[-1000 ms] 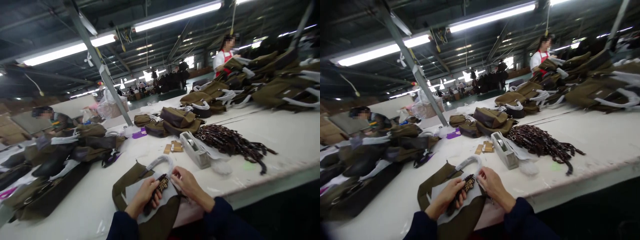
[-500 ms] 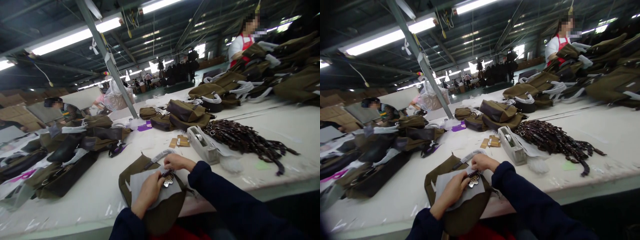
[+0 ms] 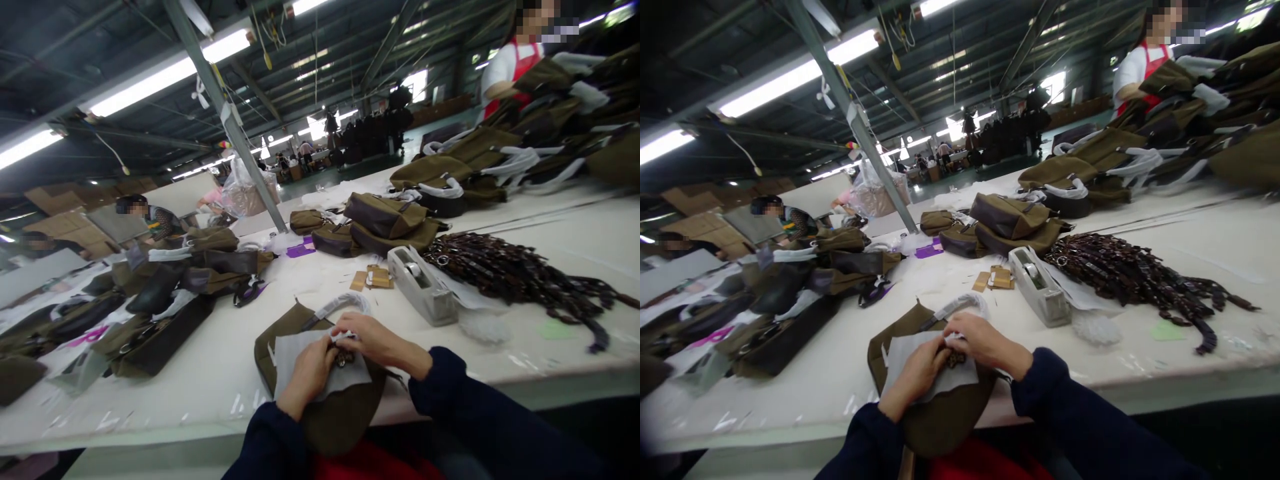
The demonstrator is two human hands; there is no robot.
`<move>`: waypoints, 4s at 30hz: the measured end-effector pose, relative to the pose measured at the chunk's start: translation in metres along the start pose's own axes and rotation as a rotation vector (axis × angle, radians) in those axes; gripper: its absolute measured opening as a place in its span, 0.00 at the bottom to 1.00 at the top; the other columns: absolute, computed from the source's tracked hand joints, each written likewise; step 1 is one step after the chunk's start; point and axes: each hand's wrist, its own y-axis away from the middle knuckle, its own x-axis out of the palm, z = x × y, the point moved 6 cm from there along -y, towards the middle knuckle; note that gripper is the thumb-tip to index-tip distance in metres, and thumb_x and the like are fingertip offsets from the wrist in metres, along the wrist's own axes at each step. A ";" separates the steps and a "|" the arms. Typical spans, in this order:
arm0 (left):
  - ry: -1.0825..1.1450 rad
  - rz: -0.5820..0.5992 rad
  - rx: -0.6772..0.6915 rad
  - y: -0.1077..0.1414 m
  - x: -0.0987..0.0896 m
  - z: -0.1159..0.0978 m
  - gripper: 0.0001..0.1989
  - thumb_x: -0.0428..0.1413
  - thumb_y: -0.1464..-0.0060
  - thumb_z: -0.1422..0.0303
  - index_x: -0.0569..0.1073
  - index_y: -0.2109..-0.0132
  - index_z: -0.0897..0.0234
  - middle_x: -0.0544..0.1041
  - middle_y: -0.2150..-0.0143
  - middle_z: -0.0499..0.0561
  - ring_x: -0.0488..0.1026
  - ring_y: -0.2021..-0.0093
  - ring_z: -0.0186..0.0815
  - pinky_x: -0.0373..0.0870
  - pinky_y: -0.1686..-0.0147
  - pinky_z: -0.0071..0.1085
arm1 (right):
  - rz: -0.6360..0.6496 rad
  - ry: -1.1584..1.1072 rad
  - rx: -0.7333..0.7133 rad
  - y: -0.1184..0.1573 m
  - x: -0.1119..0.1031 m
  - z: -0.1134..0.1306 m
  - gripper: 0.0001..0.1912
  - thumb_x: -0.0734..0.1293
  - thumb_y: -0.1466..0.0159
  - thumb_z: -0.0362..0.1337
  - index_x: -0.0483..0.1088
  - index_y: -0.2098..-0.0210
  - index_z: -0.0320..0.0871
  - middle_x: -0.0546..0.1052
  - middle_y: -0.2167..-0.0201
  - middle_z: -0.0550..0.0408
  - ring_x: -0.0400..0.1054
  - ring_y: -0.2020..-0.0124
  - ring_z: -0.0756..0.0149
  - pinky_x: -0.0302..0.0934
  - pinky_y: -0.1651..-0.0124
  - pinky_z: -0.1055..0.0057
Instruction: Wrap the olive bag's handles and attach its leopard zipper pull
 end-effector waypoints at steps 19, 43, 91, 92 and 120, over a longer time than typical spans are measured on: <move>-0.384 -0.038 0.085 0.059 -0.105 0.058 0.05 0.53 0.43 0.73 0.73 0.66 0.61 0.75 0.63 0.52 0.66 0.57 0.42 0.62 0.56 0.37 | 0.075 0.176 -0.039 0.005 0.058 -0.011 0.09 0.64 0.32 0.35 0.77 0.63 0.43 0.76 0.64 0.49 0.65 0.59 0.60 0.57 0.54 0.64; 0.063 -0.117 0.069 0.069 -0.069 -0.009 0.06 0.55 0.42 0.64 0.71 0.59 0.60 0.75 0.58 0.53 0.71 0.56 0.41 0.66 0.53 0.37 | 0.061 0.115 0.006 0.005 0.052 -0.003 0.07 0.65 0.35 0.30 0.77 0.63 0.43 0.77 0.65 0.51 0.67 0.61 0.62 0.58 0.51 0.65; -0.705 0.116 0.431 0.001 -0.003 -0.030 0.08 0.50 0.38 0.75 0.73 0.54 0.66 0.76 0.59 0.53 0.73 0.57 0.40 0.71 0.56 0.35 | 0.027 0.407 -0.109 0.073 0.060 0.021 0.03 0.63 0.32 0.30 0.69 0.62 0.42 0.74 0.63 0.54 0.63 0.62 0.62 0.61 0.59 0.66; -0.718 0.109 0.455 0.002 -0.001 -0.032 0.08 0.49 0.37 0.75 0.72 0.54 0.66 0.76 0.59 0.53 0.72 0.57 0.40 0.71 0.56 0.35 | 0.028 0.398 -0.121 0.077 0.056 0.021 0.03 0.63 0.32 0.30 0.68 0.63 0.41 0.74 0.63 0.54 0.63 0.63 0.62 0.61 0.59 0.66; 0.180 0.226 0.198 0.040 -0.051 -0.014 0.17 0.48 0.36 0.60 0.77 0.47 0.56 0.76 0.45 0.53 0.71 0.45 0.40 0.65 0.41 0.36 | 0.079 0.342 0.176 0.022 0.022 -0.031 0.06 0.64 0.33 0.34 0.73 0.64 0.41 0.73 0.63 0.50 0.64 0.61 0.63 0.55 0.62 0.69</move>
